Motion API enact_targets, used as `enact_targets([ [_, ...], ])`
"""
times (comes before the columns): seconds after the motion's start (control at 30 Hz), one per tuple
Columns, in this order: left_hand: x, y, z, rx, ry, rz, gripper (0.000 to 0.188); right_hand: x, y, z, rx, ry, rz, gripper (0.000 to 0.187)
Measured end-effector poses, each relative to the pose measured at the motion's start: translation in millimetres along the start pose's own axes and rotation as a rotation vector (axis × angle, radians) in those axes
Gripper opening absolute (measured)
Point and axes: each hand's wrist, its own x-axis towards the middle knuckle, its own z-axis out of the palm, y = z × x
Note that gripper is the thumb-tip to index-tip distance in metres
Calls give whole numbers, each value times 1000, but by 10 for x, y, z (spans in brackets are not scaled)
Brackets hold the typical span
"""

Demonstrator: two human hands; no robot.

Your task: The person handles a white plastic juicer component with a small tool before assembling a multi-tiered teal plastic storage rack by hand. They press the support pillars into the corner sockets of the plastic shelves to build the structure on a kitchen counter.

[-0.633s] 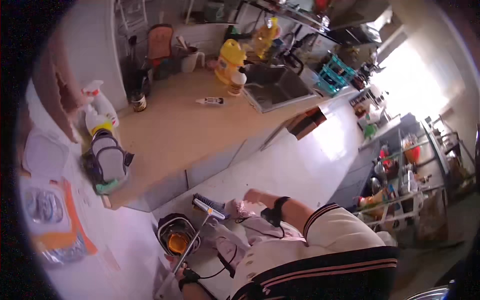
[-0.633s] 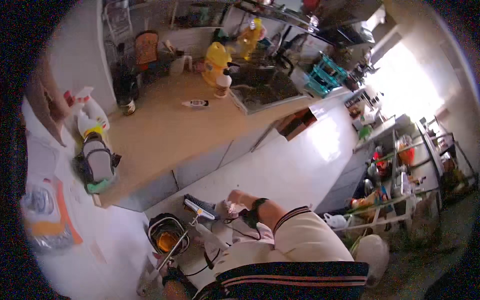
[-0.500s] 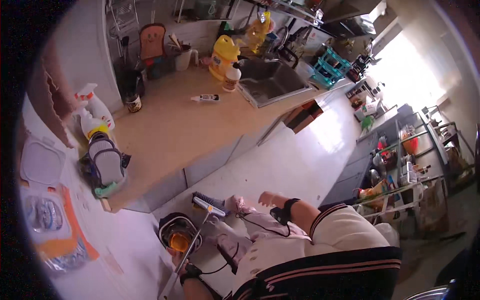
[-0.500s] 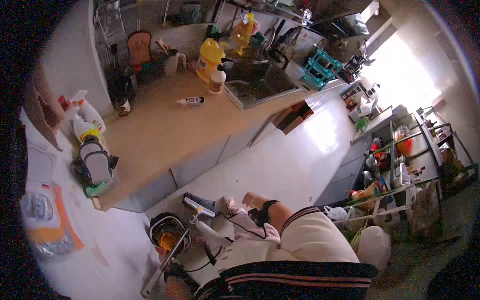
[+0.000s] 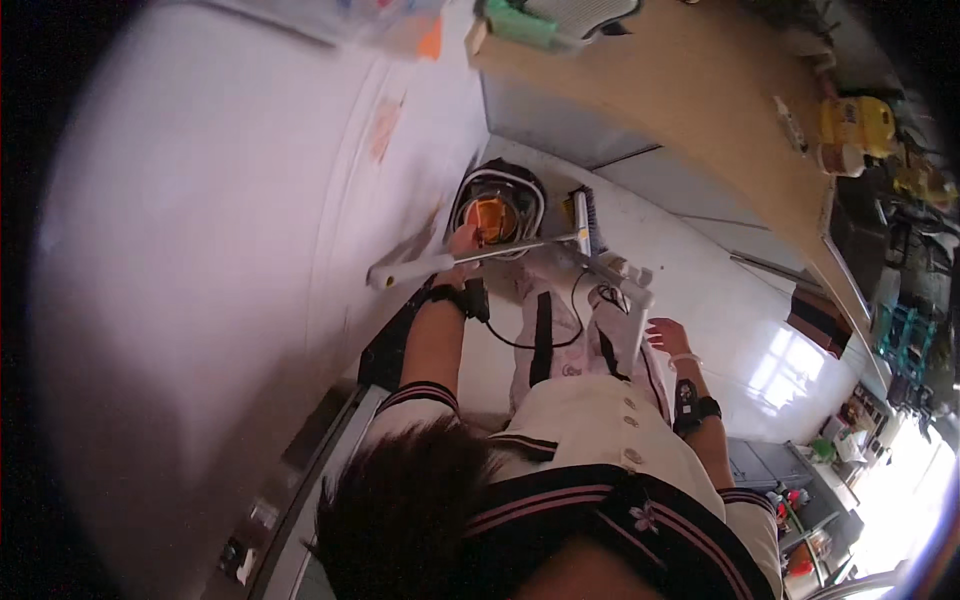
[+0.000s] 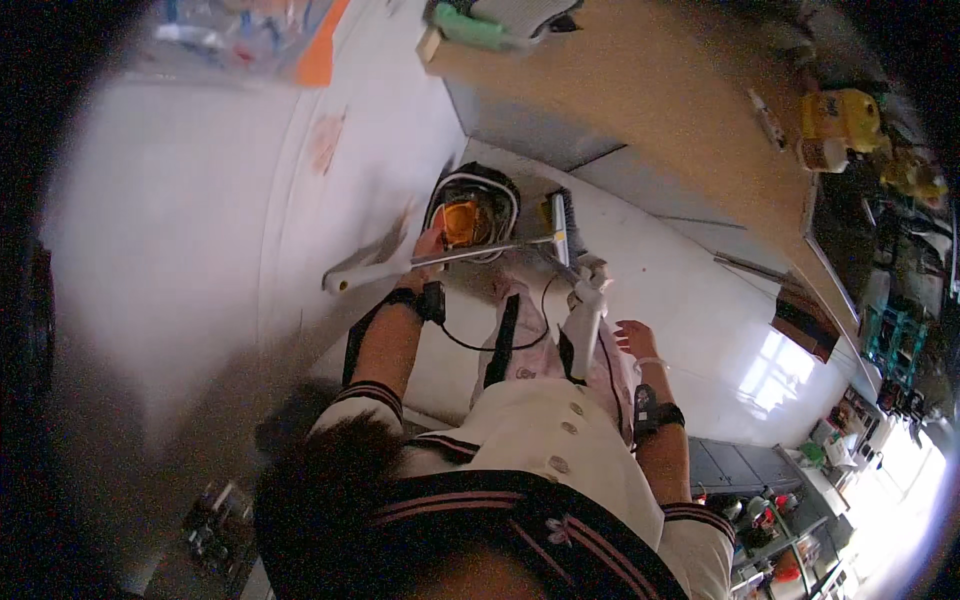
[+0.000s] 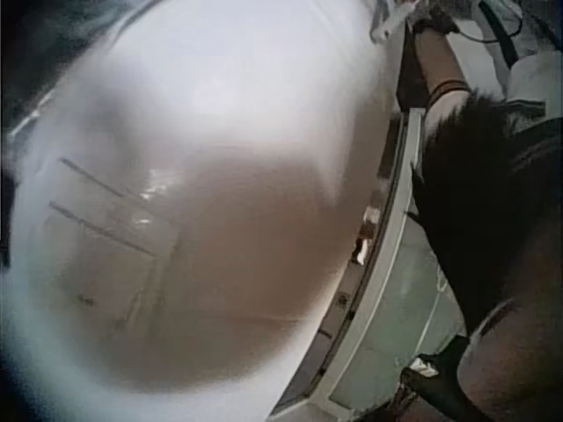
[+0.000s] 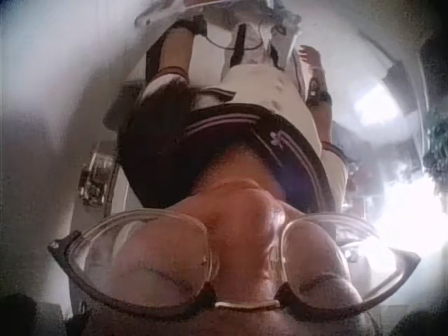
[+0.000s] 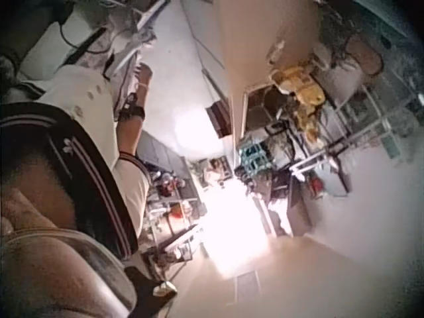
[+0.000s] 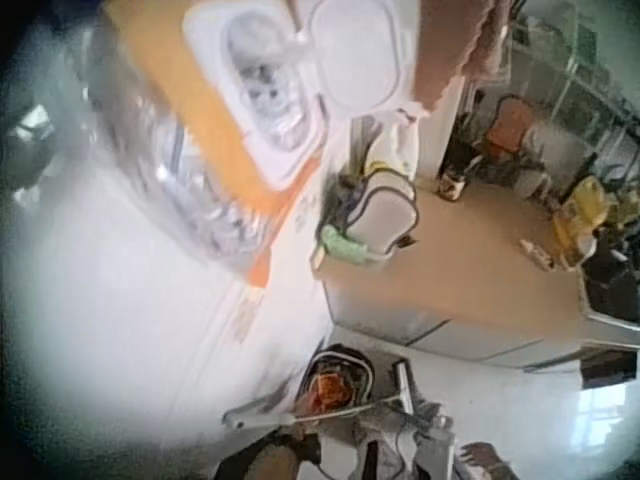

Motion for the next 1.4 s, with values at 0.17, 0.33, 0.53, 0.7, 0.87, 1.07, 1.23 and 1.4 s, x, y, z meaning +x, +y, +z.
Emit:
enact_targets([
  [0.17, 32, 122, -143, -258, -303, -257, 30, -120, -29, 257, -100, 90, 19, 23],
  [0.33, -91, 204, 605, 364, 275, 113, 26, -244, -22, 237, -194, 234, 24, 23],
  [0.53, -82, 425, 963, 501, 359, -2, 28, -290, 66, 131, -178, 257, -21, 24],
  [0.7, 2, 375, 624, 505, 205, 81, 31, -319, 58, 307, -211, 283, -11, 24],
  [0.87, 80, 306, 769, 726, 140, 354, 37, -340, 114, 231, -90, 324, -40, 16],
  [1.07, 79, 418, 876, 321, 243, 153, 57, -345, 131, 164, -188, 320, -34, 20],
  [1.23, -121, 537, 675, -30, 7, 169, 59, -361, 86, 243, -122, 298, -48, 18],
  [1.4, -330, 457, 654, -230, 127, 126, 53, -335, 117, 257, -104, 316, -50, 15],
])
